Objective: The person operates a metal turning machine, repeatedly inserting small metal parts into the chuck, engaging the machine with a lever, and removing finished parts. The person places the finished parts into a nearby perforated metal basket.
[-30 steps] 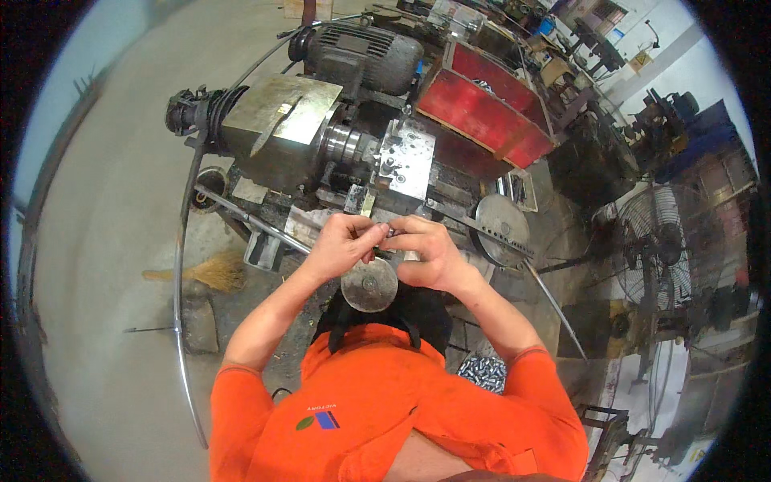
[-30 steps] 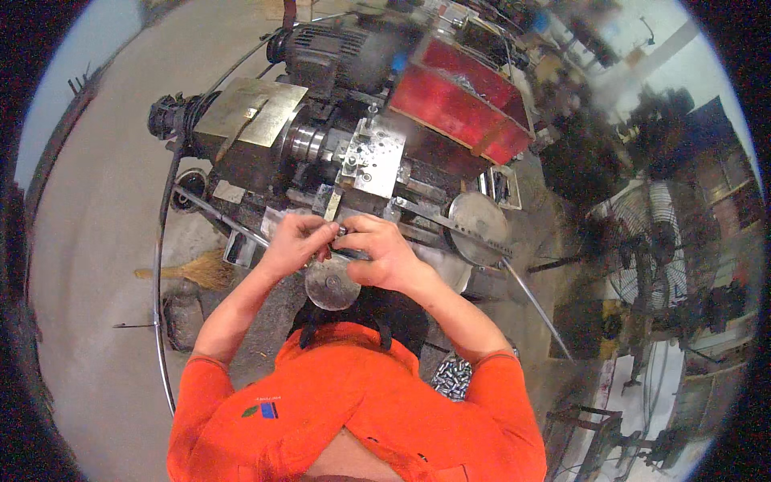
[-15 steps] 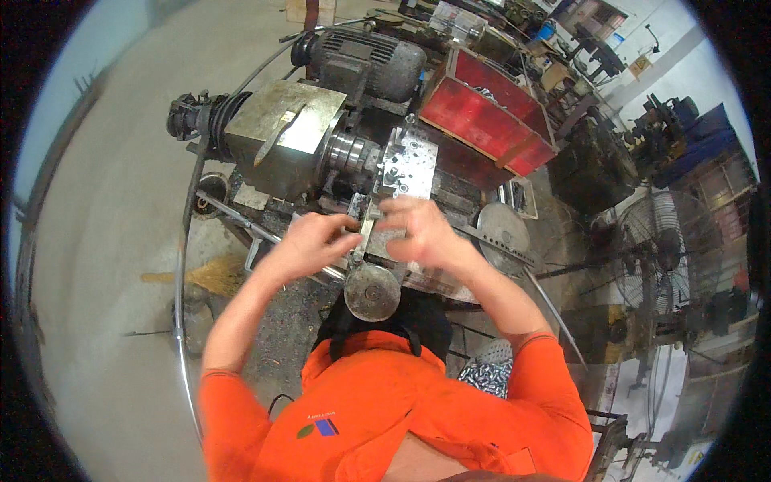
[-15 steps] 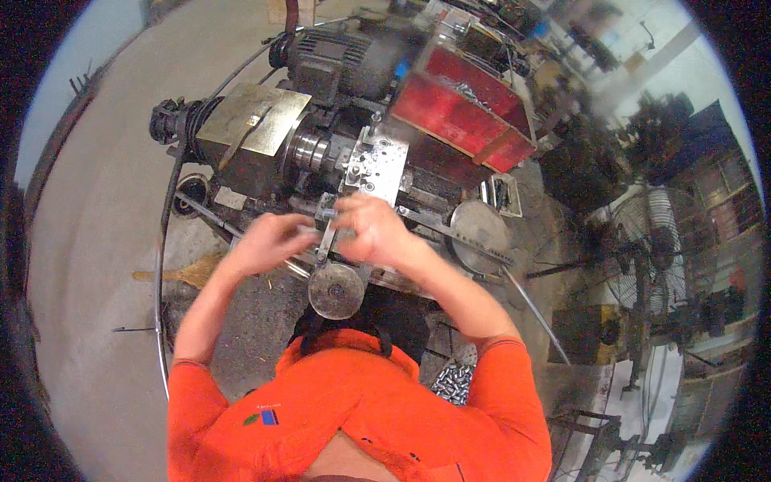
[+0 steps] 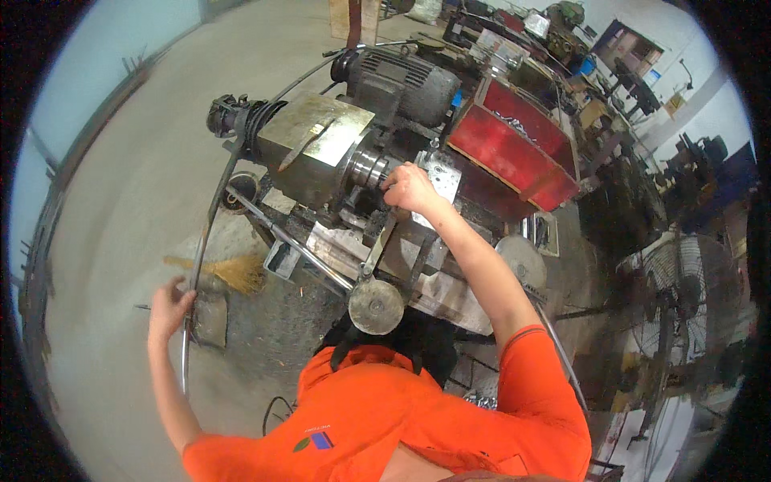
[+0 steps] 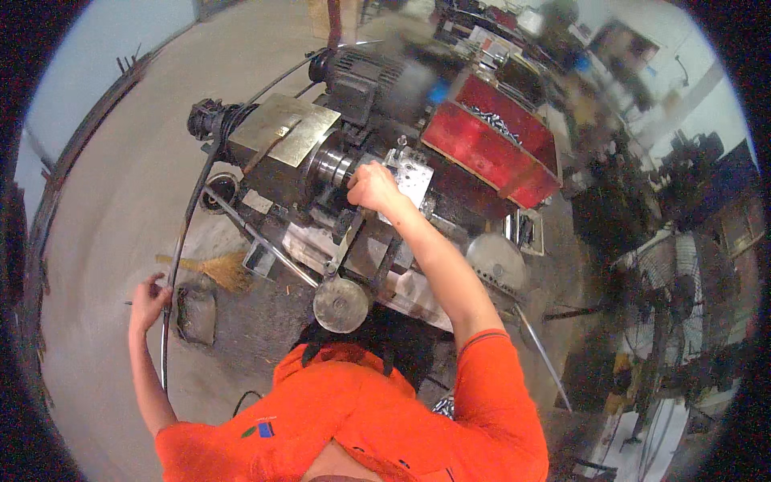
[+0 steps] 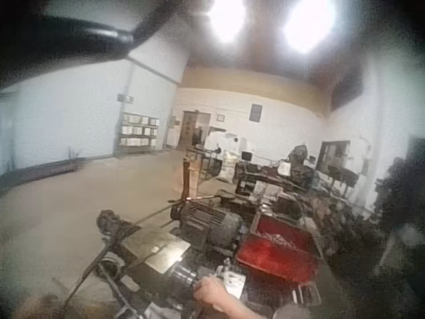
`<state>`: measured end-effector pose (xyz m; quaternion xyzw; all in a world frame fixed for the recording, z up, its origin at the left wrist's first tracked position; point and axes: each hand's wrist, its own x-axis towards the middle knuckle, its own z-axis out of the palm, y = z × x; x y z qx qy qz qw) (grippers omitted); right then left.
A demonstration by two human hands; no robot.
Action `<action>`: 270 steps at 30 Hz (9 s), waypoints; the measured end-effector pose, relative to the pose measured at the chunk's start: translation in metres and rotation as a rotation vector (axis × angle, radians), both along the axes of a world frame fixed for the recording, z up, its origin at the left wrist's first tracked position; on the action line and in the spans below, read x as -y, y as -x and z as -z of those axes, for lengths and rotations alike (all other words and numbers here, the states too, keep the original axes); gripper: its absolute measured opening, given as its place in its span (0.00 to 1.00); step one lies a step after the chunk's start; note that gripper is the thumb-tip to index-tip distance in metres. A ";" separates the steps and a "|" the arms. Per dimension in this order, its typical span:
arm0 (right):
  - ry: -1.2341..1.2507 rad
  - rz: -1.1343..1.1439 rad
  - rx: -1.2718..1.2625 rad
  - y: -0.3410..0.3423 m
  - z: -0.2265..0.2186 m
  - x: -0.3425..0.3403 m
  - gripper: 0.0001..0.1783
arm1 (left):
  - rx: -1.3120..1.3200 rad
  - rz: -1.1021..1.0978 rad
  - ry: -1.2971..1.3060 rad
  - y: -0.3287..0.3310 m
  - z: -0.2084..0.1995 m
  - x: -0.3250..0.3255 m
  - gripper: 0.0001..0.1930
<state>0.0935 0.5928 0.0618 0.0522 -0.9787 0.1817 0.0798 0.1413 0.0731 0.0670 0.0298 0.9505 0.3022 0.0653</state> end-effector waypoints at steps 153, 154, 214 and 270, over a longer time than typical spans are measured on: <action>-0.049 0.127 -0.051 -0.005 -0.013 0.022 0.11 | -0.143 -0.236 0.640 0.159 0.052 0.060 0.12; -0.074 0.095 -0.083 -0.003 -0.008 0.019 0.11 | -0.157 -0.239 0.637 0.165 0.054 0.062 0.12; -0.184 0.067 -0.276 -0.065 -0.067 -0.022 0.12 | -0.222 -0.314 0.414 0.024 0.049 -0.066 0.21; 0.372 1.818 0.342 -0.449 0.063 -0.227 0.25 | -0.363 0.363 0.296 0.083 0.092 -0.257 0.13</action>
